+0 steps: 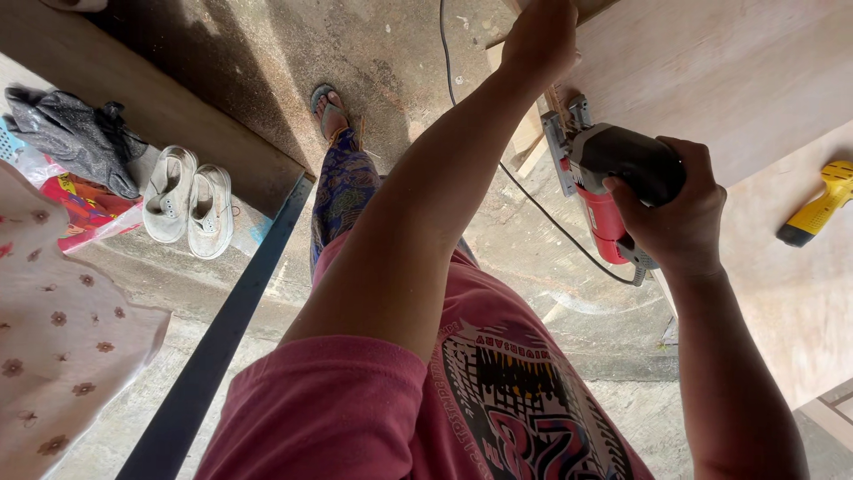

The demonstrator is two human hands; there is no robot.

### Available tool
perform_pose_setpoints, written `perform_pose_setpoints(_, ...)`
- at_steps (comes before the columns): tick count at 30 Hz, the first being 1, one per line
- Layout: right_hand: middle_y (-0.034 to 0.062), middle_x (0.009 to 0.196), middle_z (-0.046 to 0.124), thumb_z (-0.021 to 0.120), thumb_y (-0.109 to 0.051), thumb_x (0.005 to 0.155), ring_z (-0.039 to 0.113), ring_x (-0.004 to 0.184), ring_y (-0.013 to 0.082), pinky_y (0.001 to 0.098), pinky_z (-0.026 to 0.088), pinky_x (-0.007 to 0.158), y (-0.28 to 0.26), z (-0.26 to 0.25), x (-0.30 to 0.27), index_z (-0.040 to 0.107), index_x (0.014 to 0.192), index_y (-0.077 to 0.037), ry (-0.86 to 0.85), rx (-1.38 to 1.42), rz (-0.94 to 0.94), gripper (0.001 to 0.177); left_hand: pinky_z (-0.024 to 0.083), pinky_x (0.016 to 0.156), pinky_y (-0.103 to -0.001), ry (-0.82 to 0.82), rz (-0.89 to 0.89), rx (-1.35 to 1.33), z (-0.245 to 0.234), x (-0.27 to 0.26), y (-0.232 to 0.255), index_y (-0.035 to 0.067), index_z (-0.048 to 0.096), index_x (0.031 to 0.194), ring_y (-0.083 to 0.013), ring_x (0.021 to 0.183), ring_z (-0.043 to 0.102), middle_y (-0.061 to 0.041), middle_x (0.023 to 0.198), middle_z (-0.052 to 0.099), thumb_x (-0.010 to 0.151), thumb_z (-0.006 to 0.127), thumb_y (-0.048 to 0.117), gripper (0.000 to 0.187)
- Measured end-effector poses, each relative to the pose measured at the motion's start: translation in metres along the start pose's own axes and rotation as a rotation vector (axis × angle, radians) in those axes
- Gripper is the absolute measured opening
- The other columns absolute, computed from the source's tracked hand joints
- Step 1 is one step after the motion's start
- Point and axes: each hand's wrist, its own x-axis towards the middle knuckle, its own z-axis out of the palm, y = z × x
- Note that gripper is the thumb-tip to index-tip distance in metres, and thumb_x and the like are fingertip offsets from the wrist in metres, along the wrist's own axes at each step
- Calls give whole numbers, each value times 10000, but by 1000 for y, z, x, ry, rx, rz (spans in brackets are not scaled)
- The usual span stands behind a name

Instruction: The person uses a jigsaw to cut along the edge of a large sheet of plywood. They guide the tool steadily along the marked line while holding the wood with their other hand.

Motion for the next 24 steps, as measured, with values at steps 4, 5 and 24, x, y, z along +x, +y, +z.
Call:
perform_pose_setpoints(4,175,1090,731,918,-134,832,712,899,317,410,568,756,-1,-1,1,607,1281,21,-5,-7,29,568,628,647,-386,2,7,20,3,2,-2,120,706,781,-270,847,750,-110,824,762,651,963,292,335)
perform_pose_setpoints(5,181,1104,728,915,-128,830,709,917,322,416,565,772,-2,-1,1,605,1283,26,-9,3,24,569,625,638,-390,-2,6,27,3,1,-1,115,707,774,-272,835,750,-113,818,760,656,959,291,329)
perform_pose_setpoints(24,146,1088,726,868,-155,839,722,860,314,404,587,707,-2,-7,4,592,1300,-4,-45,35,116,557,593,662,-402,-167,29,35,-32,-5,10,96,667,906,-283,863,732,-97,882,759,730,878,213,299)
